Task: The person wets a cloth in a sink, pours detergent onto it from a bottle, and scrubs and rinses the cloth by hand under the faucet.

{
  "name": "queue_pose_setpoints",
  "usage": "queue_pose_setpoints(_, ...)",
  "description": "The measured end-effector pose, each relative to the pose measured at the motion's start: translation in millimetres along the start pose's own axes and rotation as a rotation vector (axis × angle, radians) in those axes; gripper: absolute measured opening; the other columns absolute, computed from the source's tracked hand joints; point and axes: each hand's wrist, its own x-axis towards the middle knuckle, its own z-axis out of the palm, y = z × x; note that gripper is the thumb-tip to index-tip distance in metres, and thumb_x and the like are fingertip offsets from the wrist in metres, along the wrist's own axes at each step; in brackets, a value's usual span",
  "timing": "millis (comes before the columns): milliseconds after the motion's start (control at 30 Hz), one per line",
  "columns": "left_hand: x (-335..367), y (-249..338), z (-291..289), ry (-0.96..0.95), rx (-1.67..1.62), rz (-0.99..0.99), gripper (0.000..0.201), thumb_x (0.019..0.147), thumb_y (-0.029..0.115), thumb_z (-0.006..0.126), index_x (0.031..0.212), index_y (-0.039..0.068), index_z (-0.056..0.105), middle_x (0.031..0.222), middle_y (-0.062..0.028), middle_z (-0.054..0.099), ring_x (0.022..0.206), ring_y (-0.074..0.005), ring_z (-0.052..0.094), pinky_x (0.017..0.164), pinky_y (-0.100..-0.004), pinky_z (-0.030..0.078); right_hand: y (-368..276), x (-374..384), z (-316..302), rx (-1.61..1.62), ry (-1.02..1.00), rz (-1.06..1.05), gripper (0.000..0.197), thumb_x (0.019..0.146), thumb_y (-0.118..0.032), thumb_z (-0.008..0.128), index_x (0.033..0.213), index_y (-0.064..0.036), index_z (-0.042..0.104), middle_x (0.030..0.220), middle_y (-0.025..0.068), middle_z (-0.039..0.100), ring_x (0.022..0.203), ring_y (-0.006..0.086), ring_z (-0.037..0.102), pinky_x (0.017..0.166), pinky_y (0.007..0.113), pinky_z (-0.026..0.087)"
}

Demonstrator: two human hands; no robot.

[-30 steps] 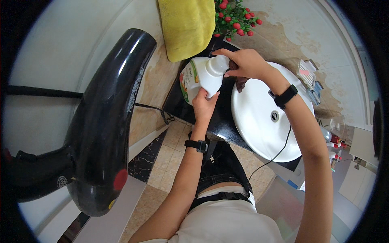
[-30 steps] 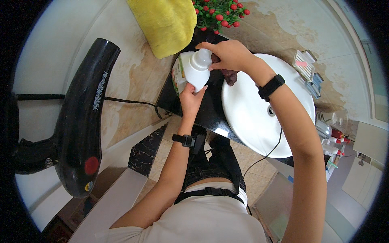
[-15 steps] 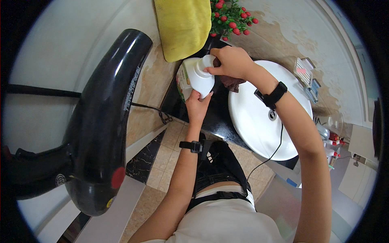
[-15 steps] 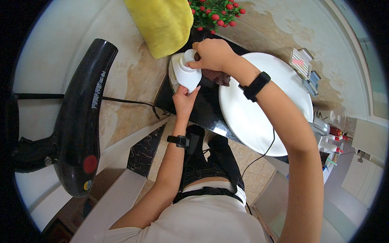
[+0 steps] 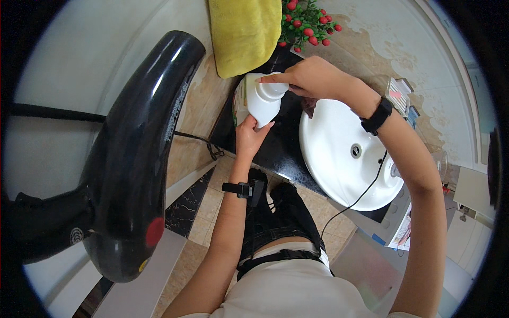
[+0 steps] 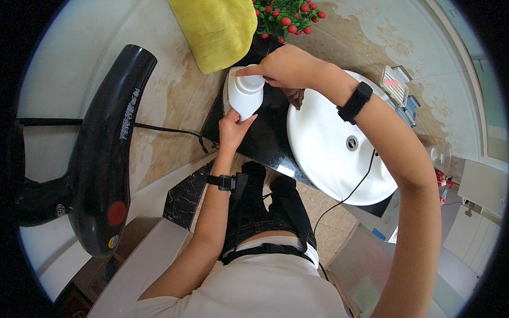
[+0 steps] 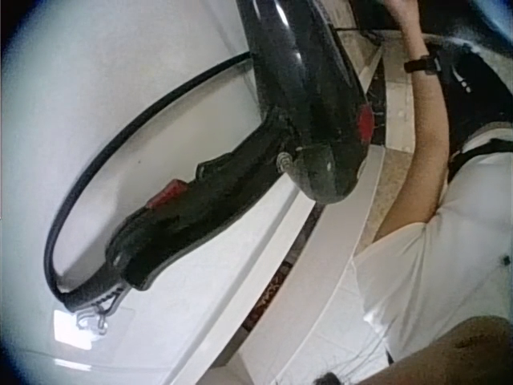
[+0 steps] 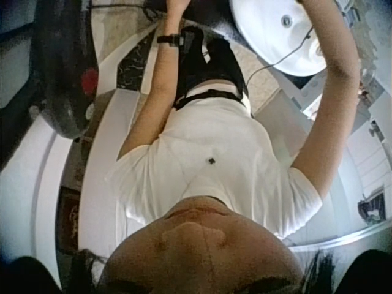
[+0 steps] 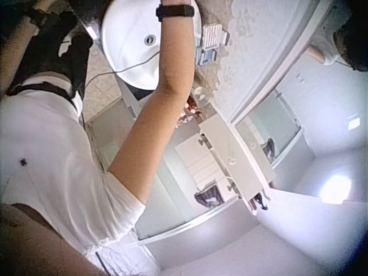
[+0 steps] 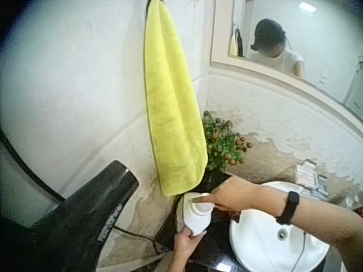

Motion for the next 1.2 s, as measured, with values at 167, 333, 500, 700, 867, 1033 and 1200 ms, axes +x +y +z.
queue_pose_setpoints(167, -1, -3, -2, 0.002, -0.049, -0.019, 0.031, 0.071, 0.005, 0.067, 0.097, -0.005, 0.054, 0.086, -0.0106, 0.064, 0.077, -0.0099, 0.058, 0.066, -0.0245, 0.047, -13, -1, 0, 0.196, 0.040, 0.214, 0.050, 0.071, -0.037, 0.062, 0.112, -0.0107, 0.051, 0.062, 0.0107, 0.058, 0.058, 0.0269, 0.058, 0.052, 0.035, 0.045)
queue_pose_setpoints(333, -3, -8, -5, 0.024, -0.091, -0.042, 0.030, 0.071, 0.005, 0.067, 0.096, -0.006, 0.054, 0.084, -0.0093, 0.063, 0.076, -0.0086, 0.057, 0.066, -0.0235, 0.046, -31, 17, 10, 0.131, -0.010, 0.492, 0.061, 0.070, -0.058, 0.053, 0.089, -0.0004, 0.057, 0.062, 0.0154, 0.058, 0.061, 0.0311, 0.058, 0.055, 0.040, 0.046)
queue_pose_setpoints(500, -5, 1, -11, 0.002, -0.049, -0.071, 0.028, 0.072, 0.005, 0.066, 0.095, -0.006, 0.054, 0.084, -0.0074, 0.063, 0.074, -0.0083, 0.056, 0.065, -0.0232, 0.046, -36, 21, 13, 0.167, 0.045, 0.493, 0.047, 0.070, -0.045, 0.058, 0.087, -0.0017, 0.056, 0.061, 0.0135, 0.058, 0.059, 0.0301, 0.058, 0.053, 0.040, 0.046)
queue_pose_setpoints(700, -5, -6, -11, -0.017, -0.100, -0.073, 0.028, 0.072, 0.005, 0.066, 0.096, -0.005, 0.054, 0.086, -0.0073, 0.063, 0.076, -0.0090, 0.057, 0.066, -0.0240, 0.046, -18, 22, -8, 0.087, -0.017, 0.129, 0.043, 0.063, -0.027, 0.064, 0.099, -0.0067, 0.053, 0.065, 0.0105, 0.060, 0.062, 0.0290, 0.059, 0.055, 0.038, 0.047)
queue_pose_setpoints(867, -4, -16, -12, 0.028, -0.144, -0.085, 0.029, 0.069, 0.009, 0.069, 0.092, -0.003, 0.056, 0.081, -0.0099, 0.064, 0.074, -0.0099, 0.059, 0.062, -0.0246, 0.047, -5, 19, -14, -0.002, 0.007, 0.030, 0.046, 0.065, -0.015, 0.060, 0.110, -0.0200, 0.049, 0.061, 0.0079, 0.056, 0.059, 0.0265, 0.057, 0.052, 0.036, 0.044)
queue_pose_setpoints(1033, -5, -27, -19, 0.056, -0.231, -0.145, 0.029, 0.070, 0.009, 0.067, 0.094, -0.004, 0.056, 0.084, -0.0104, 0.064, 0.075, -0.0123, 0.059, 0.064, -0.0262, 0.046, 5, -5, -15, 0.125, 0.116, 0.190, 0.045, 0.068, -0.017, 0.061, 0.111, -0.0192, 0.047, 0.062, 0.0081, 0.056, 0.059, 0.0268, 0.057, 0.052, 0.036, 0.044)
queue_pose_setpoints(1200, -1, -32, -23, 0.115, -0.163, -0.113, 0.030, 0.072, 0.010, 0.065, 0.094, -0.006, 0.053, 0.084, -0.0099, 0.061, 0.065, -0.0140, 0.058, 0.058, -0.0262, 0.046, 7, -56, 2, 0.709, 0.604, 0.657, 0.044, 0.075, -0.026, 0.064, 0.109, -0.0052, 0.045, 0.076, 0.0126, 0.060, 0.069, 0.0193, 0.058, 0.061, 0.030, 0.045)
